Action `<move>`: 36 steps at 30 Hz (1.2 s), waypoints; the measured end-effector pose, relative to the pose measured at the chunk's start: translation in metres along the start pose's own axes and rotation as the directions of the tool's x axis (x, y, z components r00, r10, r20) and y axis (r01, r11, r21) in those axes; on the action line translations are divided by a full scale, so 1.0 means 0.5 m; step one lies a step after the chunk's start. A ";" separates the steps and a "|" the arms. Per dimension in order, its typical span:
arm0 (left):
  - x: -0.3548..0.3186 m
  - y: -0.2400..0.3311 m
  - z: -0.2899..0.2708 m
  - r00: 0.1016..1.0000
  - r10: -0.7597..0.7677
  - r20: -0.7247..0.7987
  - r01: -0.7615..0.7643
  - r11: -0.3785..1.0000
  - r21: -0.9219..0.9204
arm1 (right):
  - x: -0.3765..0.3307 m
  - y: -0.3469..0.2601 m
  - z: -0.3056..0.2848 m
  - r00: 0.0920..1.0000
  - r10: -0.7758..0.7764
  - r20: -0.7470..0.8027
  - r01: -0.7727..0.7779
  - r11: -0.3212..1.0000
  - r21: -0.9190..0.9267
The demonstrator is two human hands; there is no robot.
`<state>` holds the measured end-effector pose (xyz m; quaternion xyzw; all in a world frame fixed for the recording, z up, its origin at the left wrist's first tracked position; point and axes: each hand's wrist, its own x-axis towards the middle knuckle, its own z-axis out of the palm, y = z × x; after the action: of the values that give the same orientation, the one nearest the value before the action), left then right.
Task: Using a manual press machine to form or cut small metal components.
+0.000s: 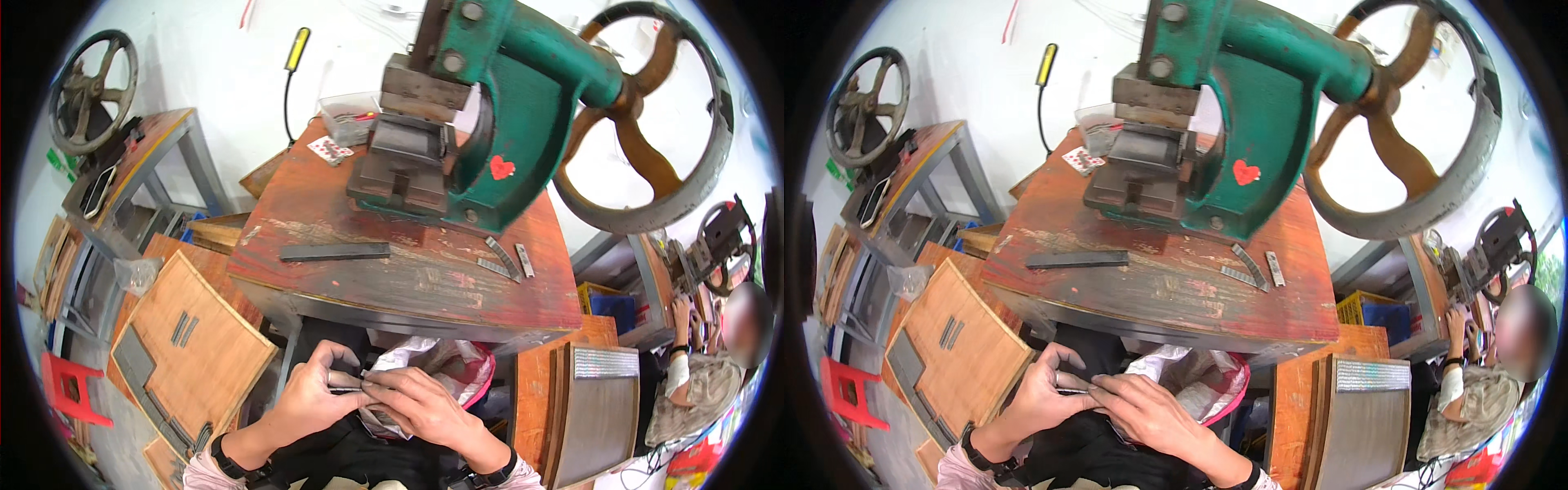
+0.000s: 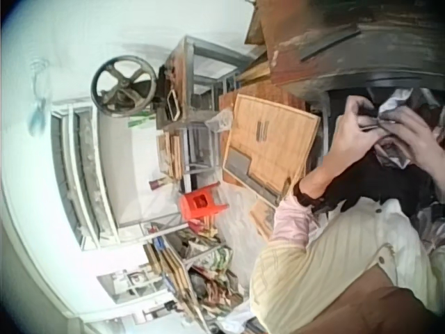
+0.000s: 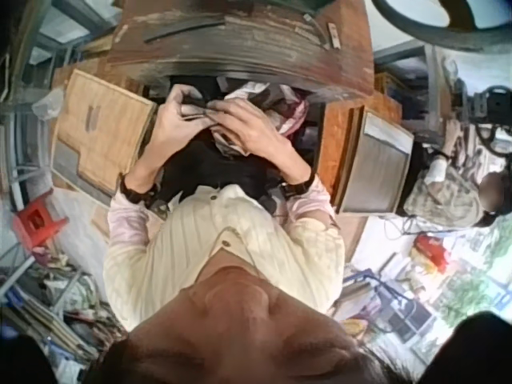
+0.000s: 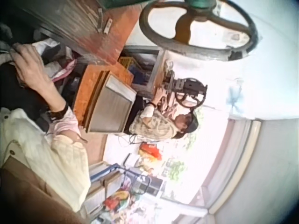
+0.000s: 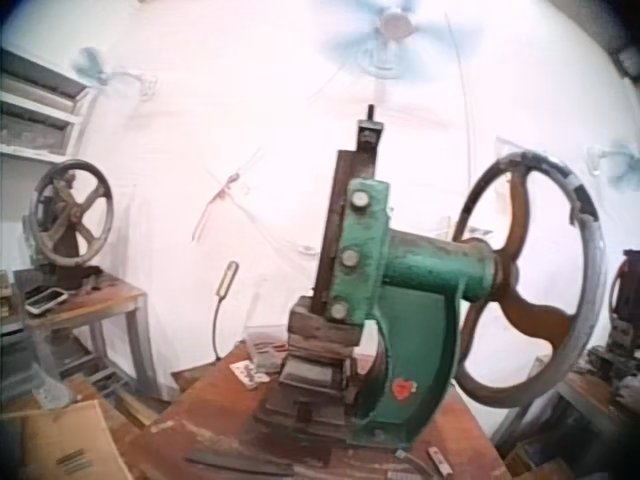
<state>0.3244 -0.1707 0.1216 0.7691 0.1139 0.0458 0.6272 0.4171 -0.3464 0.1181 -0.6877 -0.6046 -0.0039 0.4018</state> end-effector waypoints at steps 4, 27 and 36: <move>0.022 0.007 0.025 0.991 -0.031 0.128 0.053 0.984 -0.171 | -0.018 0.002 -0.031 0.999 0.000 0.043 0.004 0.997 -0.073; 0.409 0.081 0.253 0.694 0.673 0.257 -0.684 0.503 0.529 | -0.031 0.259 -0.276 0.761 0.349 -0.547 -0.594 0.713 -0.372; 0.450 0.094 0.262 0.697 0.618 0.365 -0.710 0.518 0.477 | -0.049 0.268 -0.314 0.784 0.302 -0.543 -0.566 0.706 -0.424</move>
<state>0.5762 -0.2520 0.1236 0.9077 -0.2277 0.1872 0.2987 0.5977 -0.4472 0.1391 -0.8814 -0.2849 -0.2386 0.2915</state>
